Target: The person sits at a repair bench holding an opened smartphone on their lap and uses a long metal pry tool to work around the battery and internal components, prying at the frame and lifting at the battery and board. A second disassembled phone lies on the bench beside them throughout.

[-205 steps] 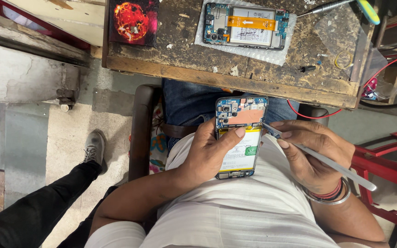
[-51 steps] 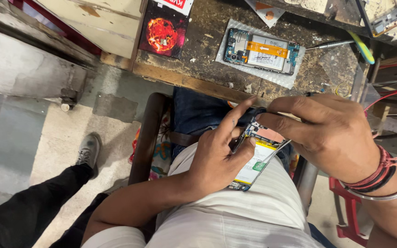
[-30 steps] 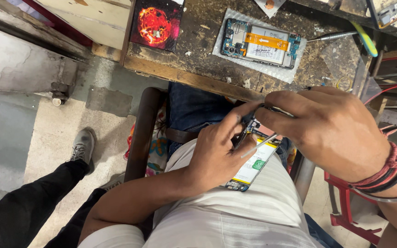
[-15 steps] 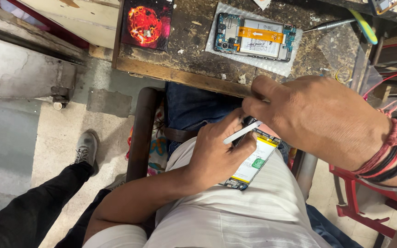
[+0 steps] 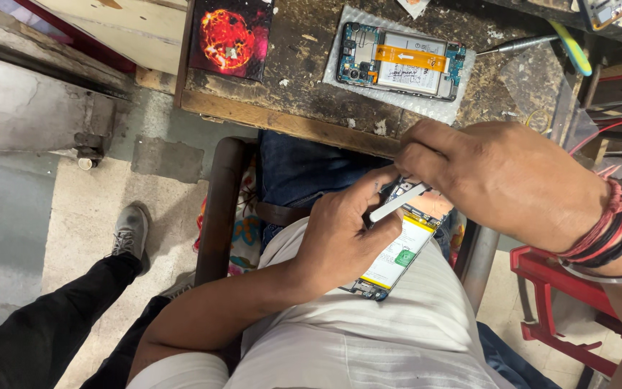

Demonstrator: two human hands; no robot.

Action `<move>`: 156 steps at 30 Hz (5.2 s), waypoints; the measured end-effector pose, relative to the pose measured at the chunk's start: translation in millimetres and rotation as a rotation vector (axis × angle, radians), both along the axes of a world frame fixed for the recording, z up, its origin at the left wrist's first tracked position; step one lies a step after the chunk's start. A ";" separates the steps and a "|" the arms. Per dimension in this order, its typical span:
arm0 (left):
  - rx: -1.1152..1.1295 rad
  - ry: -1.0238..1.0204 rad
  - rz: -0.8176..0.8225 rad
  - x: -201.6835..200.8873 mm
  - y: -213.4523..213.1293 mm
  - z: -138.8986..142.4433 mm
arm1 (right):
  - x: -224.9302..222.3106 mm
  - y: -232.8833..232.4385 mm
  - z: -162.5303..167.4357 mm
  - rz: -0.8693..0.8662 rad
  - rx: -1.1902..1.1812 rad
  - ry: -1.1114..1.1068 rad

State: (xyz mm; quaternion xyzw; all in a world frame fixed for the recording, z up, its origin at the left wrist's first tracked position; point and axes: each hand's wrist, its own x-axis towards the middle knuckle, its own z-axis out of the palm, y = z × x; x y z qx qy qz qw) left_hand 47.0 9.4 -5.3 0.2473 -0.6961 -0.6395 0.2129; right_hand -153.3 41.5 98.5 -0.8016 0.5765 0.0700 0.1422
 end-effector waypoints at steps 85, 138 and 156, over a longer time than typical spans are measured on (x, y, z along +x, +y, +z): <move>0.615 0.331 -0.335 -18.7 -22.0 -39.9 | -16.5 61.8 -50.5 -0.801 0.032 -0.783; 1.142 0.559 -0.729 -44.7 -31.9 -103.5 | -1.2 47.7 -38.9 -0.601 -0.060 -0.835; 1.154 0.606 -0.782 -51.7 -37.5 -114.0 | 5.8 43.9 -37.4 -0.630 -0.044 -0.847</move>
